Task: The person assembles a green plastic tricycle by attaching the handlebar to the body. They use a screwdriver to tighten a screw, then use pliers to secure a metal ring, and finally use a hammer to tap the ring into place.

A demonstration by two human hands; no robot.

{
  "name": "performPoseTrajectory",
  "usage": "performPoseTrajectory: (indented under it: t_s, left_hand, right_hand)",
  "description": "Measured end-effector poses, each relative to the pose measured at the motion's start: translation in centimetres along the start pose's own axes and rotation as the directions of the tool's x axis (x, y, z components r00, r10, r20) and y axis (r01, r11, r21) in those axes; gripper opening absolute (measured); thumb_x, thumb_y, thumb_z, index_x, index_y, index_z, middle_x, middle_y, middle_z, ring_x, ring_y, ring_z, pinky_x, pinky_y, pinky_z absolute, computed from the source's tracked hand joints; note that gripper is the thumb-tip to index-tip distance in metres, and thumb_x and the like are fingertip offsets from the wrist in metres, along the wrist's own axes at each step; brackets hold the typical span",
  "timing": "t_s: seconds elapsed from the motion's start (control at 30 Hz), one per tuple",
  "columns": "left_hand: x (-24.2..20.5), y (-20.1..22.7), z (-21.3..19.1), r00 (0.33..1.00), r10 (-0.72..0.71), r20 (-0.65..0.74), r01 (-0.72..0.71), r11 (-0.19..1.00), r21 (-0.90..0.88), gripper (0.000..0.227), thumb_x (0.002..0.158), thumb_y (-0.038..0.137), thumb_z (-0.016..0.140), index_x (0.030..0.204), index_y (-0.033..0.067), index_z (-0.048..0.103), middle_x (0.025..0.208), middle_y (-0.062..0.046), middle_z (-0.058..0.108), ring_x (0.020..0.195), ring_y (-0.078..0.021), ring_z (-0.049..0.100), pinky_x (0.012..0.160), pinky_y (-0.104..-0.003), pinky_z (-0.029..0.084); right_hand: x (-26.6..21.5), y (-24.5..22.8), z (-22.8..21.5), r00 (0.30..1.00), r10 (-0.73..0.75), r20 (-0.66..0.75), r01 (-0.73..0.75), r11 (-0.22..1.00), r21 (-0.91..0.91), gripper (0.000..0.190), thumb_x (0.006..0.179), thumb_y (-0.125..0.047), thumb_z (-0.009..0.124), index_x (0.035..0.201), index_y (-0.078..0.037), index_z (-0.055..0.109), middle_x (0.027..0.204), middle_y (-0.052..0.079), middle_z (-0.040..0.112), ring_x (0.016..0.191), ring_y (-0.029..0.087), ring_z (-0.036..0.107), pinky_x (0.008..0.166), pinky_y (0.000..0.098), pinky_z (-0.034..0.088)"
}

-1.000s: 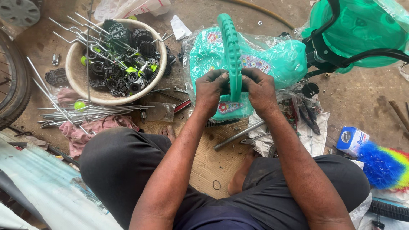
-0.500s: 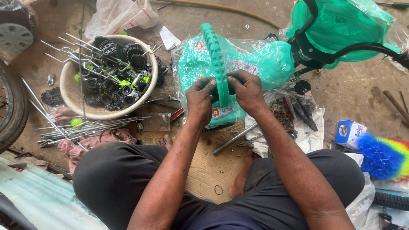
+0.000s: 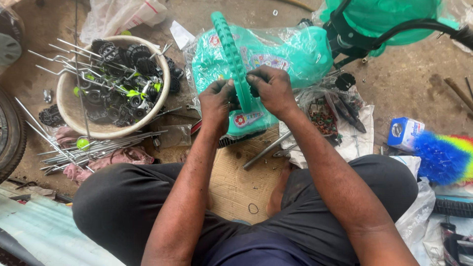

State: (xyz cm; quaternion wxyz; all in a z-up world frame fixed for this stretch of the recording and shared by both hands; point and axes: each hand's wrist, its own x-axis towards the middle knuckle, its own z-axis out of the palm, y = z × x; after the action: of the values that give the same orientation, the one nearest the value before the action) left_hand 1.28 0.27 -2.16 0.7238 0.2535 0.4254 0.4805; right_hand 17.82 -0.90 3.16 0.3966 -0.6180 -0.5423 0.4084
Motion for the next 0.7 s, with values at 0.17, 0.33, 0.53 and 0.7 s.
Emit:
performPoseTrajectory:
  t_s: [0.17,0.33,0.53,0.7]
  left_hand:
    - [-0.2,0.4,-0.3,0.995,0.07,0.077,-0.076,0.994,0.073,0.023,0.098,0.017,0.069,0.105,-0.0048,0.067,0.085,-0.01,0.071,0.068,-0.0165,0.069,0.061,-0.032,0.06]
    - [0.5,1.0,-0.5,0.991,0.032,0.129,-0.05,0.99,0.134,0.024,0.099,0.02,0.064,0.107,-0.0021,0.064,0.082,-0.009,0.071,0.067,-0.0155,0.071,0.056,-0.031,0.06]
    - [0.9,1.9,-0.5,0.985,0.04,0.166,-0.073,0.978,0.196,0.023,0.103,0.019,0.061,0.103,-0.0031,0.064,0.077,-0.009,0.068,0.06,-0.0148,0.066,0.054,-0.03,0.057]
    - [0.6,1.0,0.5,0.995,0.039,0.097,-0.062,0.967,0.245,0.028,0.106,0.024,0.049,0.093,0.0012,0.06,0.069,-0.005,0.06,0.051,-0.0126,0.056,0.045,-0.031,0.049]
  right_hand:
    - [0.2,-0.2,-0.2,1.0,-0.007,-0.002,0.007,0.999,-0.05,0.016,0.098,-0.013,0.066,0.103,-0.001,0.074,0.083,0.006,0.074,0.071,0.01,0.07,0.063,0.0262,0.059]
    - [0.2,-0.1,-0.3,1.0,0.001,0.024,0.0,0.998,-0.057,0.016,0.098,-0.013,0.066,0.103,-0.001,0.075,0.081,0.007,0.074,0.069,0.01,0.069,0.062,0.0267,0.059]
    - [0.7,0.1,-0.2,0.999,-0.028,0.034,0.03,0.997,-0.07,0.015,0.099,-0.013,0.065,0.102,-0.001,0.074,0.079,0.007,0.072,0.068,0.01,0.069,0.061,0.0264,0.059]
    - [0.6,1.4,-0.1,0.998,-0.058,0.035,0.059,0.997,-0.042,0.014,0.1,-0.012,0.064,0.1,-0.001,0.073,0.078,0.007,0.071,0.067,0.011,0.068,0.059,0.0266,0.058]
